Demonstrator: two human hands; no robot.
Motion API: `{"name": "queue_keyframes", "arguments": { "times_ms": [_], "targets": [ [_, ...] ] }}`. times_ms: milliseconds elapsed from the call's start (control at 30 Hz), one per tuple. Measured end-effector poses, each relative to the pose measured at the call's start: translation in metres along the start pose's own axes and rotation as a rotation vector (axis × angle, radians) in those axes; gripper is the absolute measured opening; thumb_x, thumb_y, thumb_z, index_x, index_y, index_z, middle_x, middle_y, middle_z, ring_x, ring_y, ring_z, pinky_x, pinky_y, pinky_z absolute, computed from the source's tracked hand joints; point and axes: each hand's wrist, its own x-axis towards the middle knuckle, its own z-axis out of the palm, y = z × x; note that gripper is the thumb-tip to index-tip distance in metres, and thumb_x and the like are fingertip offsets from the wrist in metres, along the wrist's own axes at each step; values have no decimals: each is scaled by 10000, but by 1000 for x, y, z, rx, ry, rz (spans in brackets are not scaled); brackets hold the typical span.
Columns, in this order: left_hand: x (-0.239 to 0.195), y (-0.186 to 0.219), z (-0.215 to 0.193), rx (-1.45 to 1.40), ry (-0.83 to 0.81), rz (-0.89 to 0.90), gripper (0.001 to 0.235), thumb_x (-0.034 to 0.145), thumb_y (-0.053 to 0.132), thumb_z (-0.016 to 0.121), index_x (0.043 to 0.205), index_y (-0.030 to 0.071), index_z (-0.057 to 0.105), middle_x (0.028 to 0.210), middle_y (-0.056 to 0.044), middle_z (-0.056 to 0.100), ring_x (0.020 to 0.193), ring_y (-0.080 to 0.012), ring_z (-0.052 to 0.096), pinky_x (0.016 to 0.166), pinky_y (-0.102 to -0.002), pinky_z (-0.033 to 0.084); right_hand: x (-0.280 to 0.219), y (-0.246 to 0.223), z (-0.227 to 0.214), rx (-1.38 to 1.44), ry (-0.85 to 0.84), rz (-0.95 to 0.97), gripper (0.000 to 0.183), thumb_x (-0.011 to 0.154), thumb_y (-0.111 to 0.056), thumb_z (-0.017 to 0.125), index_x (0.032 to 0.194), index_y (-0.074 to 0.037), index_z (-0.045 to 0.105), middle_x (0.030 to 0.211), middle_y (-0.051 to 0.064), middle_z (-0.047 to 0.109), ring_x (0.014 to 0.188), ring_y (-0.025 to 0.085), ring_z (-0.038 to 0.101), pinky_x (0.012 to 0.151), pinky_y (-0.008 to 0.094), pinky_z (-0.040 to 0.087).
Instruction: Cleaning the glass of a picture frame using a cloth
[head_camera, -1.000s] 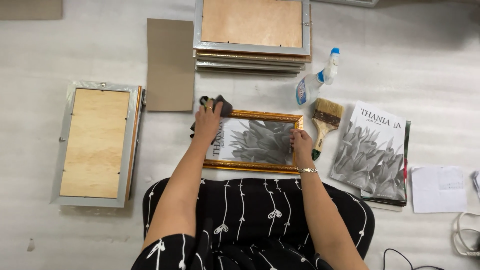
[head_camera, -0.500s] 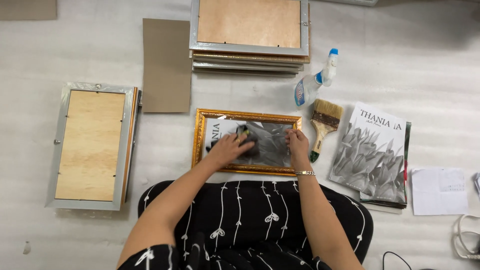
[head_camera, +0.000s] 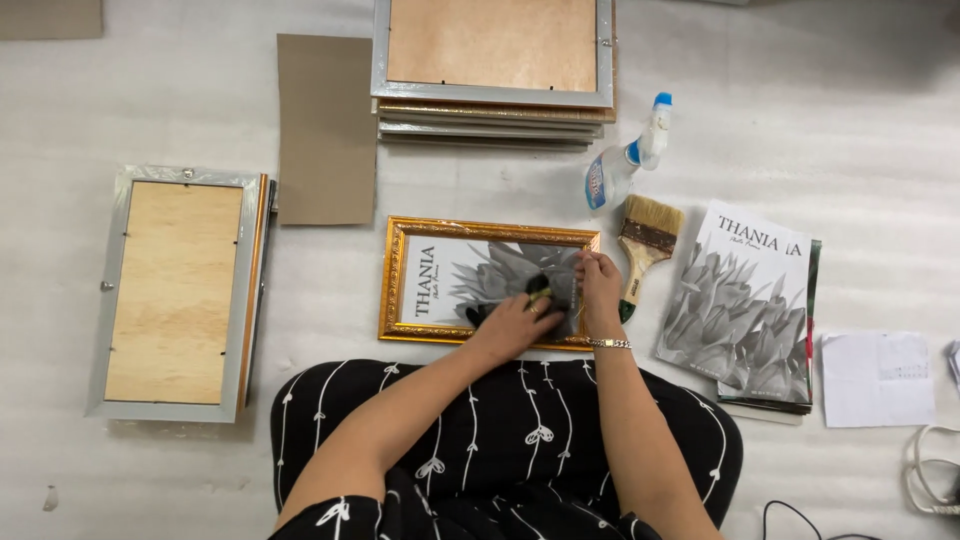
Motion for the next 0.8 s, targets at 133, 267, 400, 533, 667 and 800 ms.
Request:
{"name": "queue_keyframes", "arguments": {
  "times_ms": [133, 267, 400, 533, 667, 800],
  "targets": [
    [10, -24, 23, 2, 84, 98, 214, 939, 255, 606, 1142, 309, 646, 1138, -49, 626, 866, -272, 594, 682, -362, 478, -12, -17, -3, 32, -3, 1, 207, 988, -160, 527, 1052, -77, 705, 779, 6, 632, 714, 60, 574, 610, 164, 467],
    [45, -66, 47, 88, 129, 86, 206, 943, 250, 590, 1137, 293, 645, 1167, -63, 623, 922, -292, 615, 712, -389, 490, 2, -4, -7, 60, 0, 24, 219, 1012, -171, 538, 1070, -85, 731, 782, 19, 651, 686, 86, 550, 595, 217, 466],
    [59, -83, 90, 244, 217, -136, 397, 963, 248, 580, 1356, 251, 528, 1212, -149, 571, 966, -365, 567, 691, -438, 449, -1, -8, -8, 83, 77, 20, 215, 979, -166, 542, 1074, -84, 717, 795, 23, 646, 718, 85, 578, 613, 209, 473],
    [44, -48, 80, 142, 60, -156, 506, 890, 340, 664, 1375, 259, 544, 1238, -142, 581, 943, -364, 596, 689, -435, 518, -12, -27, -8, 124, 123, -15, 210, 967, -155, 521, 1065, -89, 694, 768, 8, 610, 685, 69, 552, 580, 169, 429],
    [13, -4, 57, -48, -88, 7, 399, 890, 351, 668, 1279, 286, 609, 1238, -89, 599, 944, -331, 610, 716, -409, 506, -20, -38, -6, 163, 127, -51, 196, 960, -157, 530, 1044, -98, 697, 761, 2, 611, 676, 60, 548, 581, 161, 434],
    [14, -3, 50, -29, -20, 129, 305, 935, 348, 612, 1235, 296, 632, 1181, -66, 620, 919, -308, 597, 715, -383, 457, -37, -59, -4, 186, 128, -56, 195, 957, -148, 525, 1039, -97, 695, 761, -11, 611, 676, 51, 542, 575, 157, 431]
  ]
}}
